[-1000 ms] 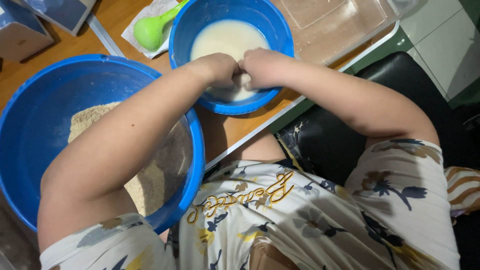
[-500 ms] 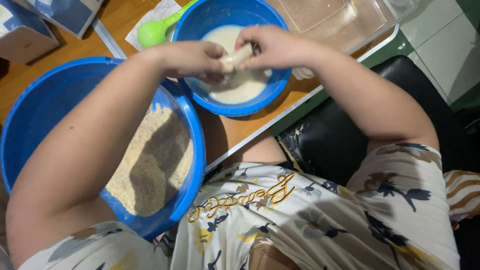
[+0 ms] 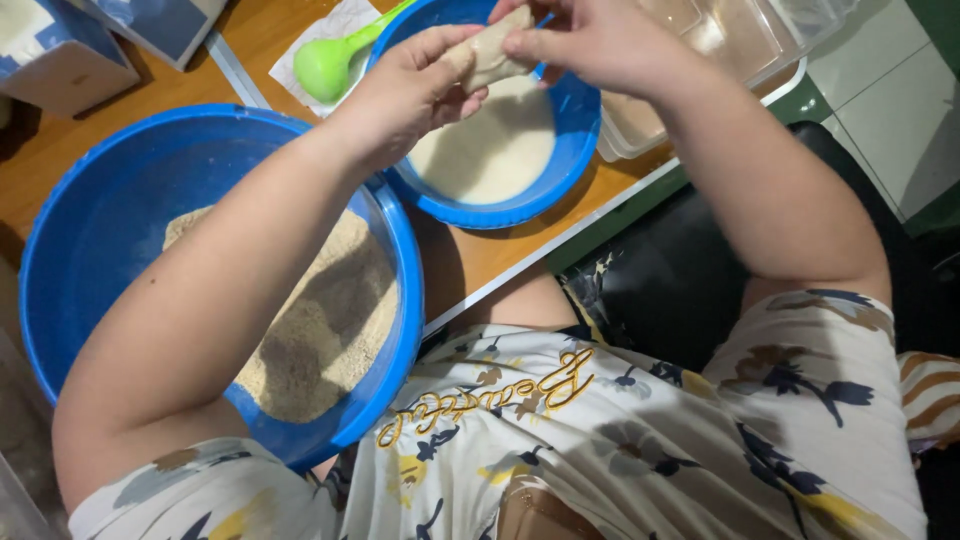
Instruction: Dipping rolled pastries into a liquid batter and then coating them with breadcrumbs.
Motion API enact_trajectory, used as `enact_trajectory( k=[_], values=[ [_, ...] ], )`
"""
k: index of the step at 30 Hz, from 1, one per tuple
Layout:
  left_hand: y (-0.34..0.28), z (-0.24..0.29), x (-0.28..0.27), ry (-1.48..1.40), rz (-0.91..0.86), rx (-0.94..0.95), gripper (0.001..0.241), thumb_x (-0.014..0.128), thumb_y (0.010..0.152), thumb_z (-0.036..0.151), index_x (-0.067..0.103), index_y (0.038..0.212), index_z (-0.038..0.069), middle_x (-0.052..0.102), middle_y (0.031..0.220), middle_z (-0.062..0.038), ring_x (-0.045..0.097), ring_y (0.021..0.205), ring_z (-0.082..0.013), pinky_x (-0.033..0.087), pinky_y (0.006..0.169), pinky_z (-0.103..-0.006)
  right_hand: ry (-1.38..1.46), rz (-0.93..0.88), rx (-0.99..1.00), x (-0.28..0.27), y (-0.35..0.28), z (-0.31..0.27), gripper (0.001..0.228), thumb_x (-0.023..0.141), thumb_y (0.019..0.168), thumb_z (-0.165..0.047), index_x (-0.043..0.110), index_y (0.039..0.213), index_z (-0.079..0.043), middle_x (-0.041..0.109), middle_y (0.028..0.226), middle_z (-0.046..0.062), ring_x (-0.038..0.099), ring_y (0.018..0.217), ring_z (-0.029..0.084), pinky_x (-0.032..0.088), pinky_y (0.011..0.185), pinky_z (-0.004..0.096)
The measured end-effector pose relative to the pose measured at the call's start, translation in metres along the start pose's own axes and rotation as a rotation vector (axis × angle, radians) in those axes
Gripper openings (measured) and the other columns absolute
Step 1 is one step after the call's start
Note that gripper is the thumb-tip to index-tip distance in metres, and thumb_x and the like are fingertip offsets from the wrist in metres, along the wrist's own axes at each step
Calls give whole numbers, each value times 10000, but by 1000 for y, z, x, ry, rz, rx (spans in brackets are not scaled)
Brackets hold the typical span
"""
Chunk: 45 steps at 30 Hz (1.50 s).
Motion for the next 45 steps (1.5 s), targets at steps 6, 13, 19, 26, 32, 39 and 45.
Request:
enact_trajectory(
  k=[6,13,19,26,32,39,45],
  values=[
    [-6,5,4,105,29,96,359,548,1137,185,532,1484,93,657,1215,-41,661,991,-87,596,919,-251,-16,10,26,-2,-3,-3,339,659,1099,-351,654,1343,-116,718,1175,30,697,1058,129,588,794,292],
    [-13,14,8,174,62,145,346,537,1121,182,545,1455,94,676,1186,-8,675,1001,-65,602,906,-253,16,29,49,-2,-5,-3,295,686,1102,-321,675,1296,-99,724,1141,43,709,1027,123,590,771,287],
    [-16,35,15,376,20,391,275,539,1174,129,596,1424,30,702,1282,-52,703,1125,-139,602,1048,-307,46,17,170,-9,-6,-9,279,678,1070,-320,697,1264,-121,713,1056,21,697,874,141,598,719,275],
    [-22,15,1,300,83,328,302,577,1093,114,594,1385,41,694,1277,-45,703,1140,-142,615,996,-316,129,-59,68,10,-6,-34,327,673,1058,-287,626,1334,-118,686,1175,13,691,1071,98,598,714,262],
    [-50,25,2,379,220,94,297,569,1055,223,581,1340,144,704,1172,12,711,1069,-76,571,804,-209,96,-65,152,19,-3,-49,315,669,1057,-273,635,1332,-124,704,1133,15,697,1046,104,593,679,276],
    [-116,59,0,435,203,200,315,567,1099,218,592,1379,74,699,1108,-22,665,964,-60,506,759,-218,165,-172,72,51,13,-101,312,659,1063,-235,618,1343,-105,698,1114,19,713,1040,107,617,716,270],
    [-204,60,-17,474,342,117,320,566,1085,227,594,1358,63,691,1026,-12,620,866,-42,503,743,-203,389,-332,92,123,40,-127,335,687,1016,-196,582,1317,-94,695,1100,23,717,1004,117,629,698,284]
  ],
)
Point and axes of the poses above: each hand's wrist, its own y-axis towards the middle knuckle, its own x-axis out of the palm, z = x × y, the point moved 7 cm from there along y, towards the middle knuckle
